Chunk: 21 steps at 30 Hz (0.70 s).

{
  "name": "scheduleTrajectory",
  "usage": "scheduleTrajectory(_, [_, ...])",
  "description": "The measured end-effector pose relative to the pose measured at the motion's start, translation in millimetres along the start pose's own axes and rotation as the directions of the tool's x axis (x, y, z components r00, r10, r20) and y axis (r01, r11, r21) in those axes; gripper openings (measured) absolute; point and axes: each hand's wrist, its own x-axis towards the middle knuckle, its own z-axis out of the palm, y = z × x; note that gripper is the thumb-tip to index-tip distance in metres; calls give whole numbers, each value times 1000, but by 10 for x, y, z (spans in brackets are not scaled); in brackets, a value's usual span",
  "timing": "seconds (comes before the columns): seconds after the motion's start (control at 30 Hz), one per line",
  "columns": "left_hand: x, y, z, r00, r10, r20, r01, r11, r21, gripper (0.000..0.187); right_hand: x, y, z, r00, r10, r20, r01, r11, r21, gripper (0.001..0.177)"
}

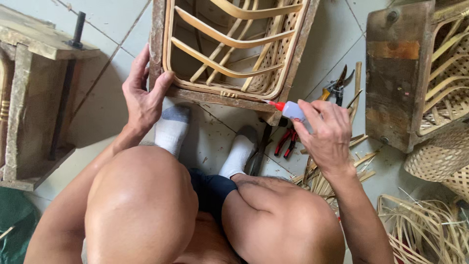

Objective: The person inserts thin bamboo strips into a wooden mold, hammers them into place, and applies glue to secure the joints. The person uses pliers to trim excess material and continues weaving the basket frame.

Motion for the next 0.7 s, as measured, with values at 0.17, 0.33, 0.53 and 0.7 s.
scheduleTrajectory(0.17, [9,-16,-5,1000,22,-7,-21,998,52,63,69,-90,65,999,-50,6,50,998,-39,43])
scheduleTrajectory(0.33, [11,-28,-18,999,45,-10,-44,994,96,62,122,-149,33,998,-62,26,64,996,-58,41])
scheduleTrajectory(0.53, [22,-53,0,997,72,-36,-68,993,93,59,143,-242,-42,1000,-26,11,26,999,20,38])
scheduleTrajectory(0.7, [23,-58,6,995,82,-48,-75,988,135,59,235,-312,4,997,-76,27,77,997,-19,39])
